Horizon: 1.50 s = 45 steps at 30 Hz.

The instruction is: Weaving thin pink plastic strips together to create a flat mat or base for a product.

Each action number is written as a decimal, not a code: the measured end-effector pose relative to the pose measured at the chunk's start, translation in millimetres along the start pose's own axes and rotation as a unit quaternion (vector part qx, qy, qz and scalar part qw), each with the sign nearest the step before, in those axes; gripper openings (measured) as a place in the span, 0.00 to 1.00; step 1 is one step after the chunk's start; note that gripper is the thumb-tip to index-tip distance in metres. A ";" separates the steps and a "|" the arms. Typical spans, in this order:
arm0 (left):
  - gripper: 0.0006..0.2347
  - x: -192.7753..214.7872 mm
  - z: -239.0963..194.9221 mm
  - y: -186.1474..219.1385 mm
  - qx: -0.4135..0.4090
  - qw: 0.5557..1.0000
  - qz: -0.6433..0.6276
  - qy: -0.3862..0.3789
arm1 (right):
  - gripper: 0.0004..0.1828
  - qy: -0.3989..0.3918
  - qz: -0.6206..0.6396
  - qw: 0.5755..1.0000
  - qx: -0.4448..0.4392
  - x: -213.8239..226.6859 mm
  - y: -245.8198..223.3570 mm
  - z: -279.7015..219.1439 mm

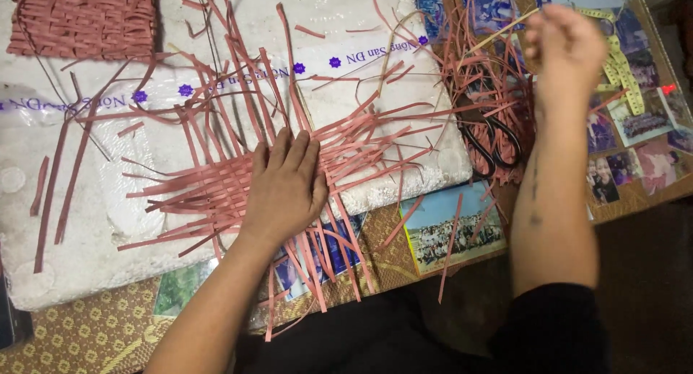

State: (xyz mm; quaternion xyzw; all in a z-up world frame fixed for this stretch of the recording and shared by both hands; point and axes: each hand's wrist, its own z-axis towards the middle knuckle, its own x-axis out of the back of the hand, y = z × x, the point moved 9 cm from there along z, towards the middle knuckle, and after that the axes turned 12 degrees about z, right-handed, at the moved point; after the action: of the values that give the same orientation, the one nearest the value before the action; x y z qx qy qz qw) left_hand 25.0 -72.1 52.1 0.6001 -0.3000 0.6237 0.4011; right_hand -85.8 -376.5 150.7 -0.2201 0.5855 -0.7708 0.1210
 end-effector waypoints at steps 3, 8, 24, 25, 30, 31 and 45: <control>0.23 -0.1 -0.2 -0.8 0.000 1.000 -0.007 0.022 | 0.11 -0.049 -0.262 0.960 -0.091 -15.8 37.0 14.5; 0.23 -1.9 0.5 -1.0 0.006 1.000 -0.019 -0.013 | 0.19 -0.187 -0.452 0.872 0.021 -29.1 137.3 60.6; 0.23 -2.8 -0.4 -2.2 -0.001 1.000 -0.022 0.000 | 0.07 -0.167 -0.184 0.967 -0.051 56.7 70.0 91.3; 0.23 -2.7 -0.5 -2.4 0.000 1.000 -0.022 0.000 | 0.07 -0.168 -0.184 0.967 -0.050 59.0 65.2 90.0; 0.23 -1.6 -1.0 -2.1 -0.003 1.000 -0.022 0.008 | 0.08 -0.164 -0.066 0.984 -0.007 78.5 45.8 99.1; 0.23 -2.0 -1.3 -2.4 -0.003 1.000 -0.023 0.007 | 0.08 -0.163 -0.066 0.984 -0.008 83.0 50.4 104.6; 0.22 -2.8 -0.4 -1.3 0.001 1.000 -0.020 -0.005 | 0.06 -0.032 -0.140 0.972 -0.184 14.4 63.7 47.5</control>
State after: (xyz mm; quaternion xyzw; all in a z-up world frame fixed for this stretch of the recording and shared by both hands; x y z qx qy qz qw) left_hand 25.8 -71.5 49.2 0.6097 -0.2892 0.6129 0.4111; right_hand -80.1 -441.4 103.0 -0.3434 0.6761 -0.6518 -0.0120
